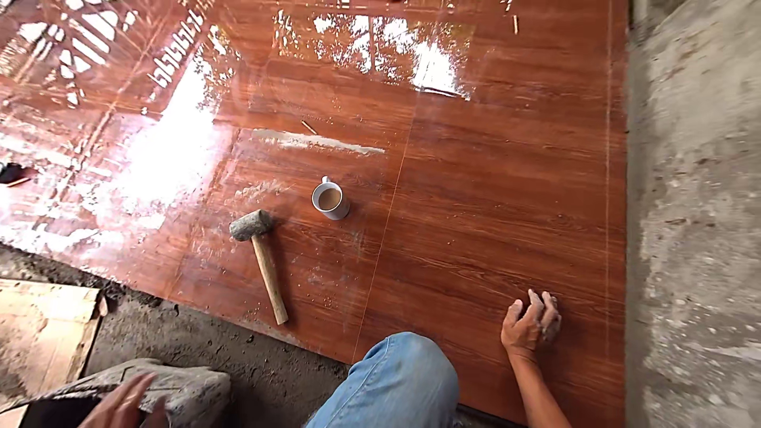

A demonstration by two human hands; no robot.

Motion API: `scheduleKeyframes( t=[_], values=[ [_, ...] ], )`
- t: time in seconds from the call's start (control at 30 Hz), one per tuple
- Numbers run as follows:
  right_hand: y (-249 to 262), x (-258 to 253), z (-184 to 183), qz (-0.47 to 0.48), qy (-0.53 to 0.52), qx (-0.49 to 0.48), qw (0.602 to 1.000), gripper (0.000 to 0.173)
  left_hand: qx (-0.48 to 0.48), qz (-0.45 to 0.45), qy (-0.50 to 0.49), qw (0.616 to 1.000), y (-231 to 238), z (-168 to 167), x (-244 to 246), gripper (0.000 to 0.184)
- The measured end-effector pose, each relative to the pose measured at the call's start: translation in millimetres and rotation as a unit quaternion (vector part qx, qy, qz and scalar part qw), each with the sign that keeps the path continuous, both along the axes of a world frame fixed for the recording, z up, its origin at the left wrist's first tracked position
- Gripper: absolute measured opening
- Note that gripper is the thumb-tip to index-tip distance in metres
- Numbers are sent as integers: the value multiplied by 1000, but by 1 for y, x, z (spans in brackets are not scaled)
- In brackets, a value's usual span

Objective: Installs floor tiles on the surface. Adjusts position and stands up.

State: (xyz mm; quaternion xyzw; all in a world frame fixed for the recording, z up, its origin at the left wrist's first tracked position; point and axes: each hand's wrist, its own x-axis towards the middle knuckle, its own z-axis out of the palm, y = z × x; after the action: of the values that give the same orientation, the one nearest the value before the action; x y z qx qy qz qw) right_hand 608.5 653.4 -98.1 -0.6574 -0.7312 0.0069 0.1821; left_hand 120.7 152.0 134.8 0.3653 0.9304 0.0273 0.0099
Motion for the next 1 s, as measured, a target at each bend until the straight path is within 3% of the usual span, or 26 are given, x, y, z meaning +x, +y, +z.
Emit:
scheduleKeyframes(
  t=[0.13,0.3,0.4,0.57,0.77,1.0],
  values=[
    [-2,-2,2,-1,1,5,1000,54,42,-136,-143,979,115,-61,41,43],
    [-1,2,1,0,6,4,1000,54,34,-315,-155,936,220,-150,91,41],
    [-2,1,3,4,14,-1,1000,54,-47,-341,-157,926,263,-174,119,56],
    [-3,3,7,-10,8,-2,1000,51,-24,-310,-95,946,271,-195,160,74],
    [-2,1,9,-28,-18,-17,999,48,-37,-300,-83,950,264,-198,187,75],
    [2,1,0,-27,-25,-3,999,48,-77,-305,-131,940,266,-182,166,63]
  ],
)
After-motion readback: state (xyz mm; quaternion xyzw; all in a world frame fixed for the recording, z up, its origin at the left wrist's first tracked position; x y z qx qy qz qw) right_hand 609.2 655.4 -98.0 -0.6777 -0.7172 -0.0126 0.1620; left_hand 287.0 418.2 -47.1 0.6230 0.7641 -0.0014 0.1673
